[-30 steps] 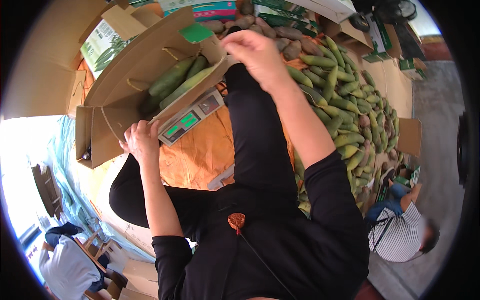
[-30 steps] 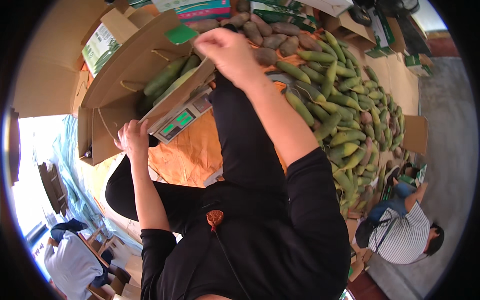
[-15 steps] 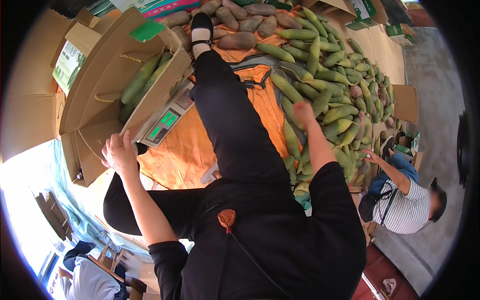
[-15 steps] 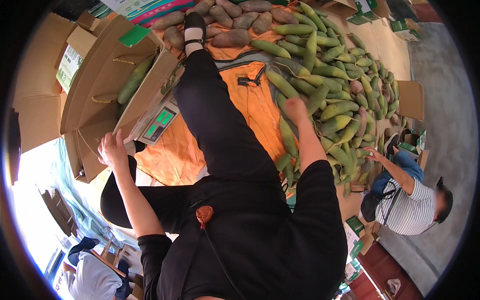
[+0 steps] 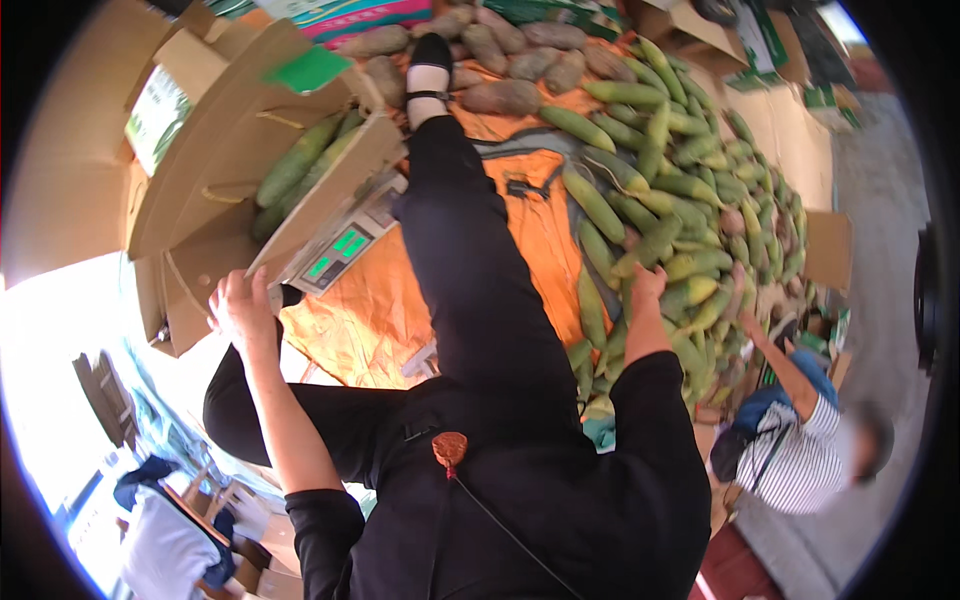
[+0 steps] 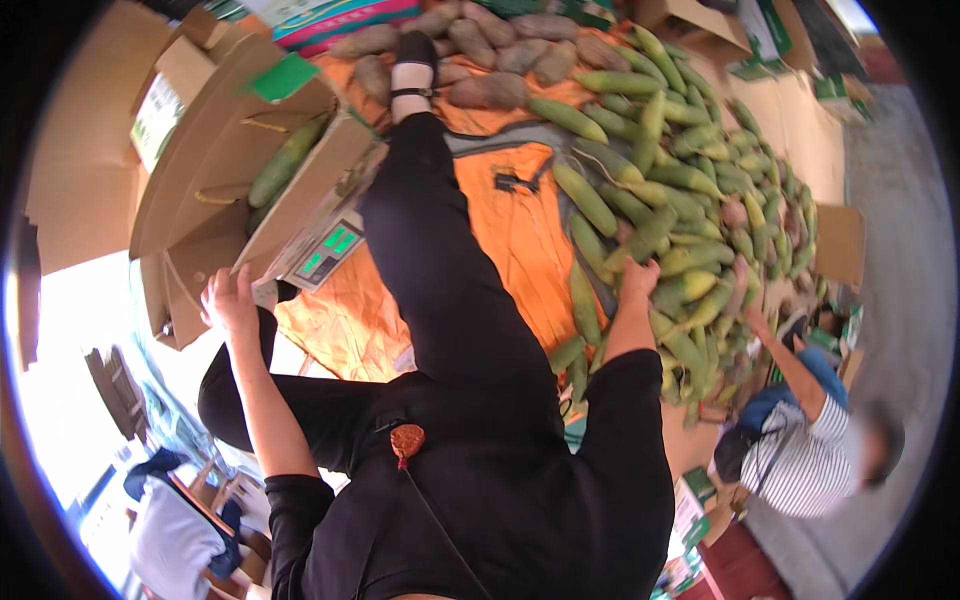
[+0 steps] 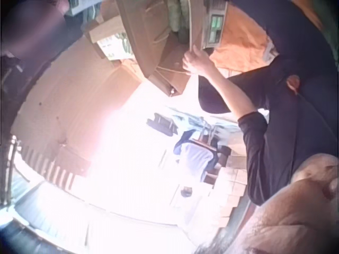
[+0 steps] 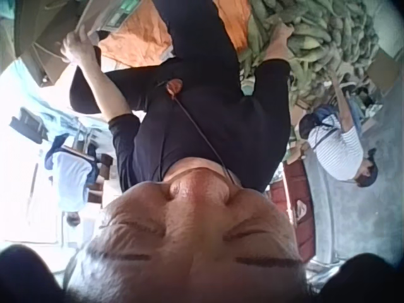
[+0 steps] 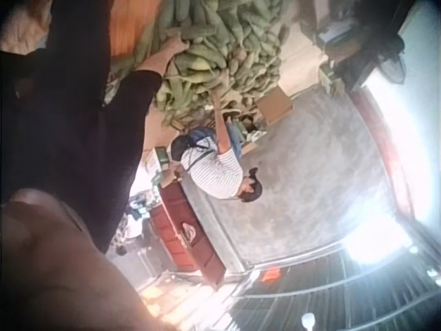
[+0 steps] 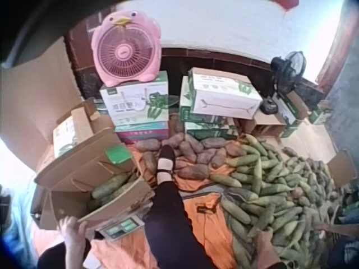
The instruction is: Sort and weigh produce (possibly loofah or similar green squash) into a cardboard box.
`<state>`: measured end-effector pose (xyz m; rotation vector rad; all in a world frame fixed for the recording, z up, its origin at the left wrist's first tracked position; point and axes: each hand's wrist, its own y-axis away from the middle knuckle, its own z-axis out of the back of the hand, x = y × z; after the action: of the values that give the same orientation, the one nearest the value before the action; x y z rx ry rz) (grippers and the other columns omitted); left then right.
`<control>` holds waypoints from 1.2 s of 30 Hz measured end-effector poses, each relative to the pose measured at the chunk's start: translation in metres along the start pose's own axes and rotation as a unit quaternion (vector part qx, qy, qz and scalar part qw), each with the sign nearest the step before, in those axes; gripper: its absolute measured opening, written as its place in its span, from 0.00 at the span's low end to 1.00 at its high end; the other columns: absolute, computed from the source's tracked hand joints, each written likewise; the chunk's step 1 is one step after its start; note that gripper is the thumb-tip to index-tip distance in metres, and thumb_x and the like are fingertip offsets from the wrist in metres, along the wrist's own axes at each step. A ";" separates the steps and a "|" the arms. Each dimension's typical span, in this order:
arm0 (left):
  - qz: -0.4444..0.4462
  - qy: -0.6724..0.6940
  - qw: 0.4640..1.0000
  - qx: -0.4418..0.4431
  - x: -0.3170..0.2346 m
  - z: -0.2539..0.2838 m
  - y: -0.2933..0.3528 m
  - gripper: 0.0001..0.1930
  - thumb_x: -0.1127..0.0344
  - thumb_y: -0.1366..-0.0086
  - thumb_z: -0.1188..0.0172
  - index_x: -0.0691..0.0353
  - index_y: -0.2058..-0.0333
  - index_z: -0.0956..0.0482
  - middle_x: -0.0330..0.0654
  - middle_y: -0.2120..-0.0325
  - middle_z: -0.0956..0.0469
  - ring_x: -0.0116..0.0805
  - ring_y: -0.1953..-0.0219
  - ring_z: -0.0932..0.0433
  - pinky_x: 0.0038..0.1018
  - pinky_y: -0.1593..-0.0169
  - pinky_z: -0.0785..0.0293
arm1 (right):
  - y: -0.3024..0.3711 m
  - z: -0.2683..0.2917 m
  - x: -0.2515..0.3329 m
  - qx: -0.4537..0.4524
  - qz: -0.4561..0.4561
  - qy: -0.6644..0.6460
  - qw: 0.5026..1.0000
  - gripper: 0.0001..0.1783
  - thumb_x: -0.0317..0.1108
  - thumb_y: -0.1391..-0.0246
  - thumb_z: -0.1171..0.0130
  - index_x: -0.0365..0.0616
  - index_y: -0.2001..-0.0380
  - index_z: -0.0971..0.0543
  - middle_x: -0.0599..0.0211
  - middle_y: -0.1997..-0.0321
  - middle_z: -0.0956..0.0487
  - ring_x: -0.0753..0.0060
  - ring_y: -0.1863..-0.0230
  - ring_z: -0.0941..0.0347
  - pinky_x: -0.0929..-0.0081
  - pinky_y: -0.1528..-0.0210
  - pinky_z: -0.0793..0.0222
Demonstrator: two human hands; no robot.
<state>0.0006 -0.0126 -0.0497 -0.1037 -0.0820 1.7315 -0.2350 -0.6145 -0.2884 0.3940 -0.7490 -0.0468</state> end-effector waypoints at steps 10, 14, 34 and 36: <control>-0.028 0.110 0.993 0.014 -0.015 0.008 0.002 0.12 0.58 0.50 0.33 0.55 0.69 0.20 0.37 0.65 0.23 0.41 0.52 0.30 0.49 0.45 0.44 | -0.089 0.002 -0.013 0.052 -0.071 -0.009 0.996 0.38 0.27 0.65 0.27 0.33 0.47 0.30 0.57 0.46 0.26 0.58 0.51 0.27 0.62 0.50 0.29; 0.000 0.082 0.996 0.018 -0.006 0.023 0.010 0.11 0.59 0.51 0.33 0.55 0.70 0.20 0.36 0.66 0.23 0.41 0.51 0.30 0.47 0.47 0.41 | -0.032 -0.032 0.010 0.096 -0.112 -0.063 0.987 0.36 0.25 0.64 0.28 0.32 0.47 0.30 0.56 0.47 0.26 0.58 0.51 0.27 0.64 0.49 0.30; 0.009 0.110 0.994 -0.011 -0.009 0.014 0.002 0.10 0.59 0.50 0.33 0.54 0.70 0.21 0.35 0.67 0.24 0.41 0.52 0.30 0.56 0.43 0.46 | 0.232 -0.042 0.350 0.292 0.592 0.067 0.748 0.33 0.29 0.66 0.32 0.40 0.50 0.29 0.59 0.51 0.32 0.55 0.46 0.36 0.64 0.44 0.40; 0.013 0.107 0.994 -0.013 -0.005 0.015 0.005 0.10 0.60 0.50 0.33 0.54 0.70 0.21 0.35 0.66 0.24 0.41 0.52 0.30 0.58 0.43 0.47 | 0.281 -0.043 0.384 0.279 0.670 0.067 0.685 0.34 0.29 0.68 0.32 0.42 0.51 0.27 0.60 0.53 0.31 0.54 0.47 0.36 0.65 0.44 0.39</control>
<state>-0.0055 -0.0185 -0.0352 -0.3098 0.0535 1.7346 0.0484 -0.4094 0.0367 0.3311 -0.7443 1.6375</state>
